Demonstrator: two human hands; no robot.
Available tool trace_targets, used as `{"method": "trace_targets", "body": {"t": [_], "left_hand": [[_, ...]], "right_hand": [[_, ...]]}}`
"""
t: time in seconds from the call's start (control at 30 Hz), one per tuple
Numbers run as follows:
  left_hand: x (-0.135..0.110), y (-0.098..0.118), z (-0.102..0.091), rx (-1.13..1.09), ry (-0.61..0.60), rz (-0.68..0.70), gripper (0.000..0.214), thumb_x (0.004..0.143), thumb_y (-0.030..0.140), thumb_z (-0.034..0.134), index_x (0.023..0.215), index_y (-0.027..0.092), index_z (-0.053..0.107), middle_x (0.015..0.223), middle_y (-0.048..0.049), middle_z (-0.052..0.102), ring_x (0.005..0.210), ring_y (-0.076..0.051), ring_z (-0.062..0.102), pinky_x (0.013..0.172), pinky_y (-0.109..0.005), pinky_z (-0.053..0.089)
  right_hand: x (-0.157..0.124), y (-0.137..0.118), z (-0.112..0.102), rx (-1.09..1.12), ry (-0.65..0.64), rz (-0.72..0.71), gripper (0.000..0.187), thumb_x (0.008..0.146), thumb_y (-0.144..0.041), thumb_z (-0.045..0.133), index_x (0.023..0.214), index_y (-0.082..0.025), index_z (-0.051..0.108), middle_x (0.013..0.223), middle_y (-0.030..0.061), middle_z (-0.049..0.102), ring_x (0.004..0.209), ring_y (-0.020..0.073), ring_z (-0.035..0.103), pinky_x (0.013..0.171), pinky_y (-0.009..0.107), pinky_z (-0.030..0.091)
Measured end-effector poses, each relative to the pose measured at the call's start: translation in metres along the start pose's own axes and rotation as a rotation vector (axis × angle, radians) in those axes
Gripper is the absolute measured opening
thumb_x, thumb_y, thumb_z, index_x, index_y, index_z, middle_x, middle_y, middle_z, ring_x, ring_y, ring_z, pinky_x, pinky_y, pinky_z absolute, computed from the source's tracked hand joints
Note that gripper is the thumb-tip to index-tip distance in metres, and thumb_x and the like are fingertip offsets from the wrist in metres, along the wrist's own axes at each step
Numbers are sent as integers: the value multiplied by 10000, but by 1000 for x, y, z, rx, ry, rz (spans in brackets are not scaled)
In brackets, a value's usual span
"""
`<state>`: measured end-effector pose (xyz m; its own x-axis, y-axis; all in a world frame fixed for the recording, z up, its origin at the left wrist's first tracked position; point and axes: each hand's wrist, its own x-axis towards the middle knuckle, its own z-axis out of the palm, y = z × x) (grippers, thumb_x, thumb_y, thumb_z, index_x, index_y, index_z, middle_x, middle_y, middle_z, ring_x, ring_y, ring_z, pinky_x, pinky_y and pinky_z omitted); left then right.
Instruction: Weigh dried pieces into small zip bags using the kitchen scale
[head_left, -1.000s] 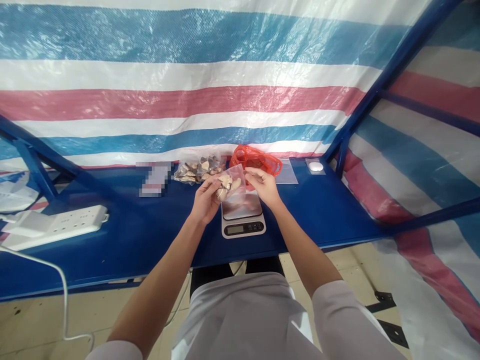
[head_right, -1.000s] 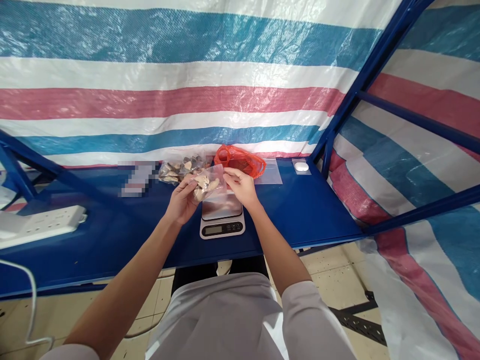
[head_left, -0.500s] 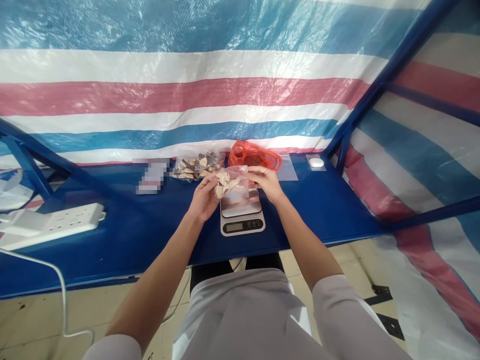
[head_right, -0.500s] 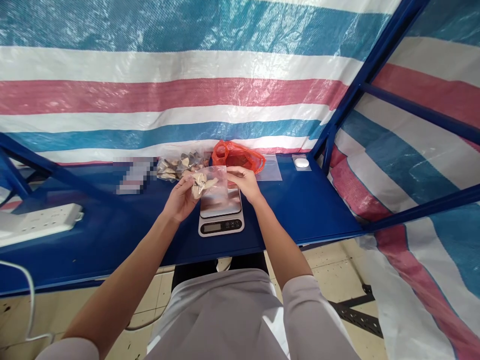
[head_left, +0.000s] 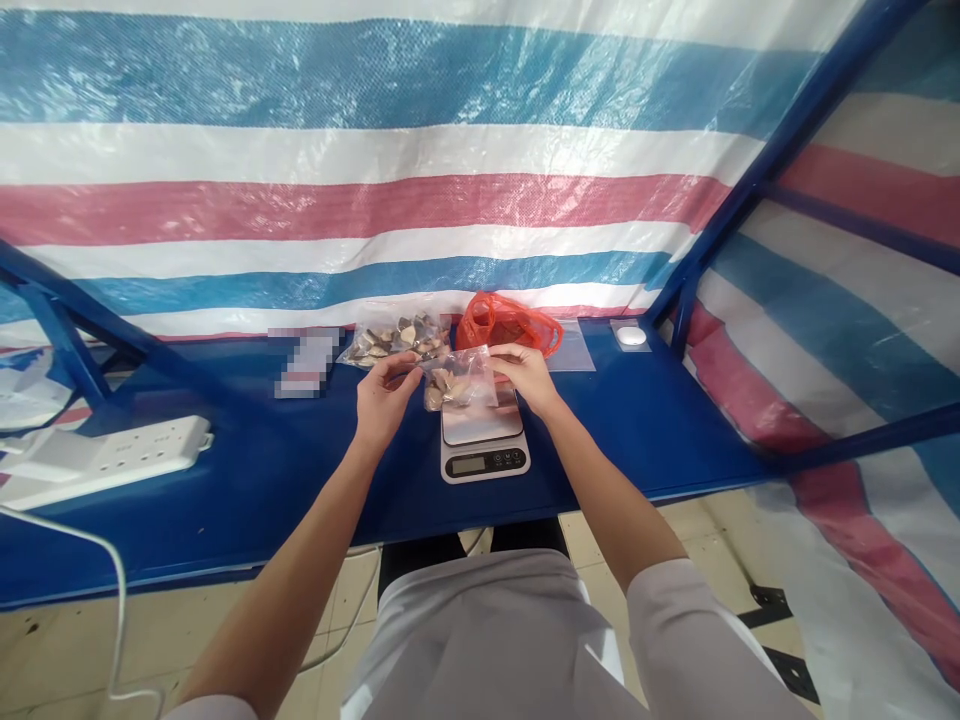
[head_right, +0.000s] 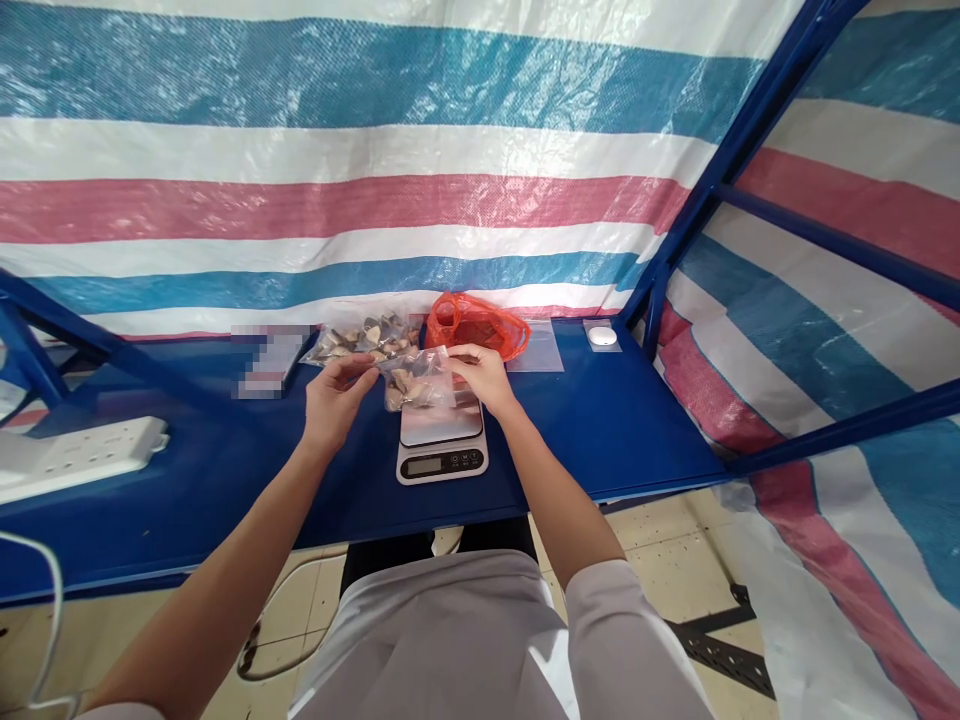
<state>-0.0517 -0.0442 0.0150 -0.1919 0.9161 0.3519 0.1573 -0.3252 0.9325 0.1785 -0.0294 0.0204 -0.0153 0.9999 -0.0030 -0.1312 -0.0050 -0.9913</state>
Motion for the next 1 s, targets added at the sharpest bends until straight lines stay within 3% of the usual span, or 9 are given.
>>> {"method": "trace_targets", "body": {"t": [0.13, 0.27, 0.4, 0.67, 1.0], "left_hand": [[-3, 13, 3, 324, -85, 304, 236, 816, 385, 706, 940, 188, 743, 971, -69, 741, 856, -186, 678, 805, -312, 557], [-5, 26, 19, 381, -328, 387, 222, 877, 363, 636, 948, 187, 750, 894, -63, 741, 716, -161, 661, 701, -283, 536], [-1, 27, 30, 372, -399, 303, 252, 856, 375, 625, 940, 176, 756, 947, -78, 771, 692, -165, 662, 714, -295, 540], [5, 19, 31, 265, -369, 64, 323, 801, 442, 680, 944, 167, 772, 949, -76, 793, 789, -213, 716, 801, -319, 559], [5, 23, 36, 26, -306, -160, 496, 662, 598, 829, 892, 161, 785, 832, -62, 756, 768, -204, 675, 687, -283, 540]], "right_hand": [[1, 2, 7, -21, -4, -47, 275, 646, -362, 812, 863, -200, 769, 873, 23, 767, 767, 197, 711, 687, 337, 626], [0, 0, 14, -40, -39, -75, 278, 684, -381, 790, 903, -210, 773, 928, 29, 775, 842, 219, 723, 711, 347, 626], [-1, -4, 18, -38, -52, -71, 272, 699, -382, 779, 914, -215, 771, 955, 32, 775, 934, 236, 721, 737, 340, 617], [-8, -10, 12, 18, -84, -39, 289, 691, -394, 792, 917, -214, 786, 966, 31, 778, 886, 219, 720, 720, 334, 620], [-11, -11, 14, 56, -155, -29, 380, 653, -406, 845, 973, -220, 764, 986, 37, 782, 911, 224, 737, 759, 363, 644]]}}
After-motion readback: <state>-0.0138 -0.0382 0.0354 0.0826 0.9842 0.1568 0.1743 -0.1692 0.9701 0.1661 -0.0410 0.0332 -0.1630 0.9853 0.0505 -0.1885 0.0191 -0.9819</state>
